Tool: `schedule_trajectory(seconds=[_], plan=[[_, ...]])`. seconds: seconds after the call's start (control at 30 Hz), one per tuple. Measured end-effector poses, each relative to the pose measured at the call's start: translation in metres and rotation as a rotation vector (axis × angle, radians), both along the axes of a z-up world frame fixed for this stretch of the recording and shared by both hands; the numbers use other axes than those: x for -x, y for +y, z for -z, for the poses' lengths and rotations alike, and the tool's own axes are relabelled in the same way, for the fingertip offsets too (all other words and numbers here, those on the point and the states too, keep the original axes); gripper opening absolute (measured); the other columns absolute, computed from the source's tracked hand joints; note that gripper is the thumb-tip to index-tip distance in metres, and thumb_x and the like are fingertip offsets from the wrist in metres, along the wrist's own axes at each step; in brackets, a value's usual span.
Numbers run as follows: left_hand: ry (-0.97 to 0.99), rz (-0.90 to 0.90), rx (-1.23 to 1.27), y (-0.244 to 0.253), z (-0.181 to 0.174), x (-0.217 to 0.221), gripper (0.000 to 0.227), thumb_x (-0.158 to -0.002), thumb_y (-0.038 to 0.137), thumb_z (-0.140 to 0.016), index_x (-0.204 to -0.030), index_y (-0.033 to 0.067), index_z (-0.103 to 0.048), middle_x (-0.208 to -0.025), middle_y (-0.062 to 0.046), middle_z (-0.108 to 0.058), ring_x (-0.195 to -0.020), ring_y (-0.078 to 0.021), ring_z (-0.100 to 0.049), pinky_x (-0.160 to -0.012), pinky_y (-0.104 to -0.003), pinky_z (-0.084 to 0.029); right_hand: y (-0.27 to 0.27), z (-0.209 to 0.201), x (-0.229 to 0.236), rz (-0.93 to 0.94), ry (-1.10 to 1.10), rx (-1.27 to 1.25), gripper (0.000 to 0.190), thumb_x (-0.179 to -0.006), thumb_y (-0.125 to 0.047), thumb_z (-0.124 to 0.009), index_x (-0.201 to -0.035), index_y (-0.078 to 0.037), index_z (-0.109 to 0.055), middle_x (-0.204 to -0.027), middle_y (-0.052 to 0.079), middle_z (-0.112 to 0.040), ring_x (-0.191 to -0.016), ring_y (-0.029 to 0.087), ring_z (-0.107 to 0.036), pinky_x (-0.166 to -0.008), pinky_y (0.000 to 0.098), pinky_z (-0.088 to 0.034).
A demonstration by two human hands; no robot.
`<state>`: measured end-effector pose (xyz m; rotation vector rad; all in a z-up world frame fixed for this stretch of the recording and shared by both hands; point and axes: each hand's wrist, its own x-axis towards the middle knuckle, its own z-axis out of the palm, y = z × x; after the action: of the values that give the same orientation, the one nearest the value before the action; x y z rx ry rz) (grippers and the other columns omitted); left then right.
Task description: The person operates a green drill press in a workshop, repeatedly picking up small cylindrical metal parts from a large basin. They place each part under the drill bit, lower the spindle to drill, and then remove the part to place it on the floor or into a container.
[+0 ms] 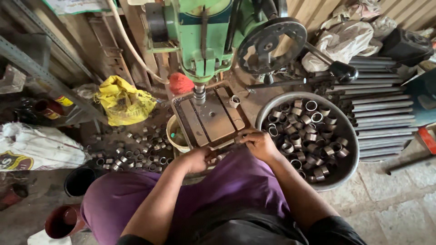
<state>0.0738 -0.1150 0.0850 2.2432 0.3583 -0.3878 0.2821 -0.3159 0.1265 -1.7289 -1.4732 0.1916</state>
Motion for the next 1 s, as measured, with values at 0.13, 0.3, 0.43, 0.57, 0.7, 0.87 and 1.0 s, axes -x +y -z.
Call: schedule_trajectory(seconds=[0.13, 0.3, 0.43, 0.57, 0.7, 0.87, 1.0], plan=[[0.048, 0.027, -0.009, 0.001, -0.016, 0.005, 0.038, -0.081, -0.001, -0.058, -0.114, 0.0132, -0.069, -0.104, -0.014, -0.074, -0.100, -0.0316, -0.069, -0.083, -0.045, -0.053, 0.001, -0.003, 0.005, -0.053, -0.045, -0.057, 0.019, -0.073, 0.012, -0.069, -0.084, -0.004, -0.072, -0.114, 0.010, -0.076, -0.106, 0.028, -0.074, -0.090, 0.0339, -0.061], [0.031, 0.054, 0.051, 0.000, -0.037, 0.005, 0.044, -0.078, -0.006, -0.056, -0.111, 0.0154, -0.074, -0.105, -0.010, -0.076, -0.099, -0.0280, -0.070, -0.084, -0.042, -0.054, 0.002, -0.010, 0.014, -0.025, 0.040, -0.089, 0.019, -0.078, 0.013, -0.066, -0.087, -0.003, -0.071, -0.116, 0.013, -0.074, -0.099, 0.024, -0.076, -0.078, 0.0306, -0.063], [0.222, -0.063, 0.006, -0.006, -0.050, 0.002, 0.037, -0.086, 0.001, -0.058, -0.116, 0.0176, -0.073, -0.110, -0.008, -0.074, -0.100, -0.0266, -0.069, -0.087, -0.041, -0.056, 0.004, -0.009, 0.019, 0.175, 0.073, -0.032, 0.015, -0.088, 0.005, -0.071, -0.101, -0.003, -0.074, -0.102, 0.009, -0.076, -0.085, 0.016, -0.076, -0.071, 0.0272, -0.061], [0.145, -0.240, -0.080, 0.003, -0.046, 0.002, 0.039, -0.086, 0.002, -0.062, -0.123, 0.0131, -0.067, -0.115, -0.010, -0.072, -0.102, -0.0257, -0.070, -0.089, -0.039, -0.058, 0.001, -0.010, 0.008, 0.363, 0.175, -0.079, 0.019, -0.093, 0.002, -0.066, -0.108, -0.007, -0.074, -0.099, 0.005, -0.074, -0.077, 0.011, -0.071, -0.064, 0.0256, -0.058], [0.076, -0.365, -0.361, 0.030, -0.028, 0.016, 0.043, -0.099, 0.036, -0.062, -0.134, 0.0118, -0.053, -0.123, -0.017, -0.060, -0.103, -0.0307, -0.067, -0.082, -0.044, -0.059, -0.016, -0.034, -0.020, 0.493, 0.055, -0.255, 0.015, -0.096, 0.004, -0.072, -0.105, -0.007, -0.077, -0.088, 0.007, -0.072, -0.075, 0.012, -0.060, -0.066, 0.0285, -0.050], [-0.019, -0.437, -0.610, 0.066, 0.016, 0.026, 0.036, -0.097, 0.050, -0.059, -0.118, 0.0209, -0.064, -0.122, -0.005, -0.067, -0.106, -0.0290, -0.067, -0.087, -0.047, -0.053, -0.040, -0.096, -0.067, 0.534, 0.941, -0.770, 0.039, -0.105, -0.042, -0.044, -0.114, -0.011, -0.064, -0.085, 0.013, -0.070, -0.068, 0.023, -0.067, -0.063, 0.0352, -0.057], [-0.127, -0.558, -0.657, 0.082, 0.044, 0.020, 0.031, -0.092, 0.050, -0.065, -0.109, 0.0238, -0.069, -0.116, -0.001, -0.072, -0.106, -0.0283, -0.067, -0.089, -0.045, -0.050, -0.051, -0.172, -0.083, 0.268, 0.859, -0.855, 0.041, -0.120, -0.042, -0.041, -0.114, -0.003, -0.055, -0.095, 0.017, -0.065, -0.073, 0.028, -0.061, -0.062, 0.0381, -0.051]])
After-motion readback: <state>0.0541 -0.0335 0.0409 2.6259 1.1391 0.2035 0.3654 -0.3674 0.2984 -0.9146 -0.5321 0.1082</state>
